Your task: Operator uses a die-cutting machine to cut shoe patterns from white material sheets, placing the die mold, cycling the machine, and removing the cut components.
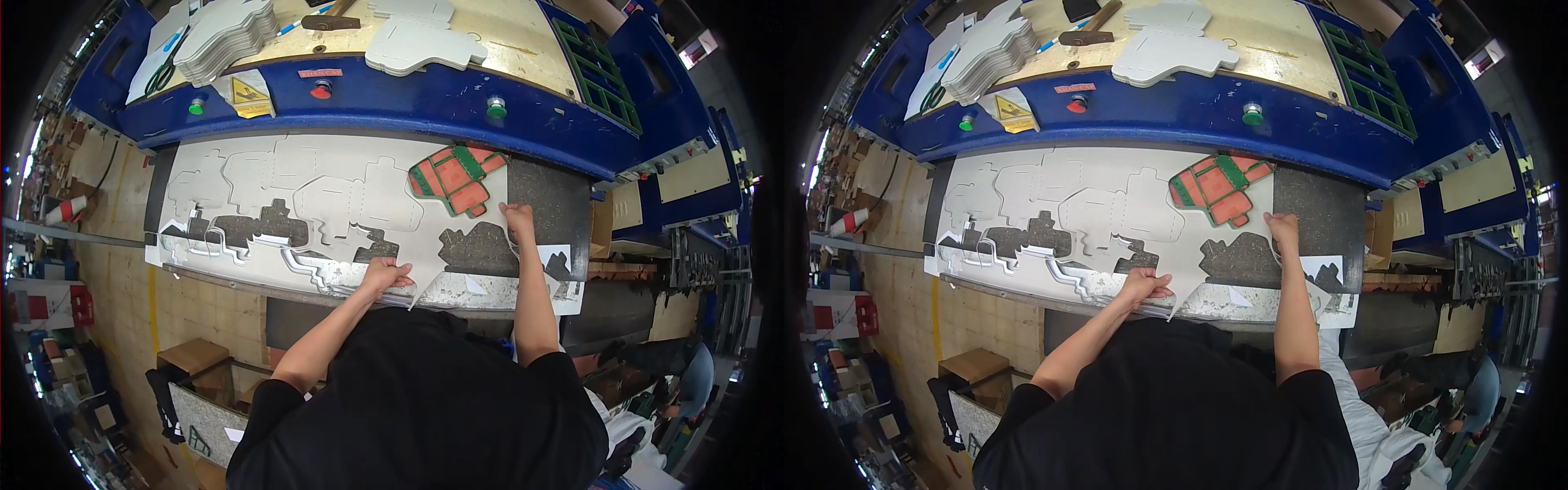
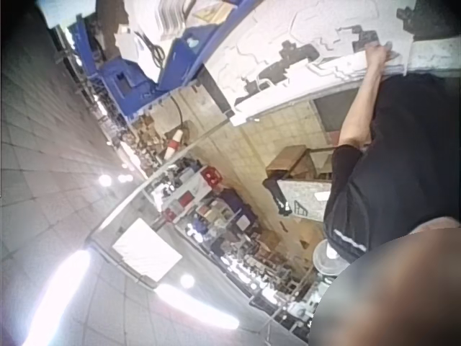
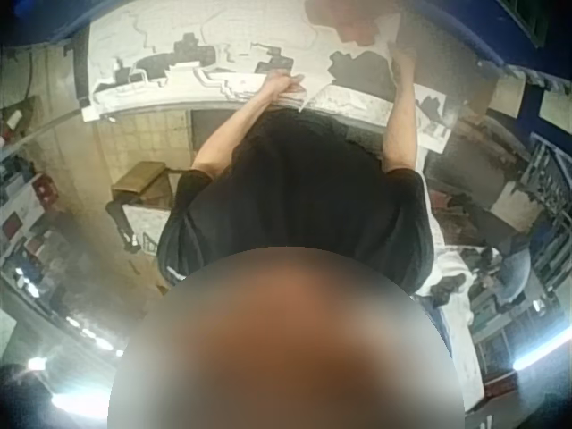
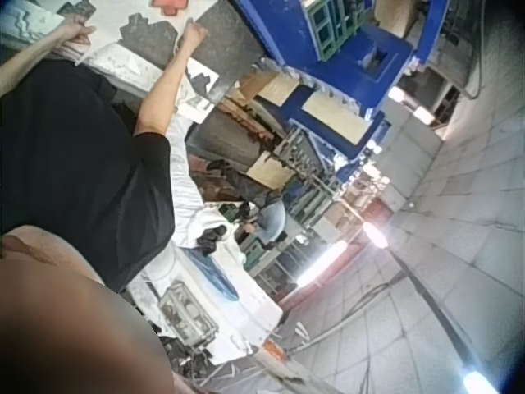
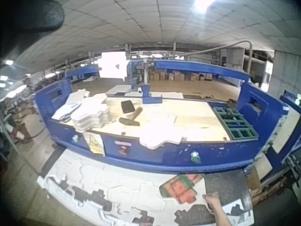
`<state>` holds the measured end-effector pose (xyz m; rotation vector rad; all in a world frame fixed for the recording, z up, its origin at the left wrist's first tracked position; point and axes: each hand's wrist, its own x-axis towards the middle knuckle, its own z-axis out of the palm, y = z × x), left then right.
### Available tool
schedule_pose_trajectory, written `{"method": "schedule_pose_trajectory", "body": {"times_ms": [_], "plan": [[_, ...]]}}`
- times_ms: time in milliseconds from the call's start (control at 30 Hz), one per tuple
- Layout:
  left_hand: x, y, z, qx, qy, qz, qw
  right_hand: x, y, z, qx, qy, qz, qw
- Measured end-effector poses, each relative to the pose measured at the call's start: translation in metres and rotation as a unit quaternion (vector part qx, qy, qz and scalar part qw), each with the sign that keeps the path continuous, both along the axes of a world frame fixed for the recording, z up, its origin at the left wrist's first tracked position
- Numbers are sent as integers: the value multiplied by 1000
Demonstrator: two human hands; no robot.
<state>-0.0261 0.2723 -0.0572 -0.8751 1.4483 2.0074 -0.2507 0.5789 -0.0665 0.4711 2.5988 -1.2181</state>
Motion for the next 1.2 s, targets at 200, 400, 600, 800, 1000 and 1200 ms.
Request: {"method": "schedule_pose_trajectory", "body": {"times_ms": [200, 400, 600, 800, 1000, 1200], "plan": [[11, -4, -11, -35, -3, -79, 996, 20, 15, -19, 70, 15, 39, 997], [35, 0, -12, -40, -47, -103, 993, 69, 17, -10, 190, 38, 65, 979], [33, -19, 22, -286, 83, -292, 909, 75, -13, 44, 215, 8, 52, 975], [-52, -36, 64, -520, 280, -272, 759, 52, -28, 21, -7, 144, 33, 989], [-110, -28, 11, -508, 437, -189, 718, 13, -50, 7, -91, 103, 43, 990], [-90, -1, 1, -506, 434, -203, 717, 5, -35, -4, -46, 127, 58, 989]]}}
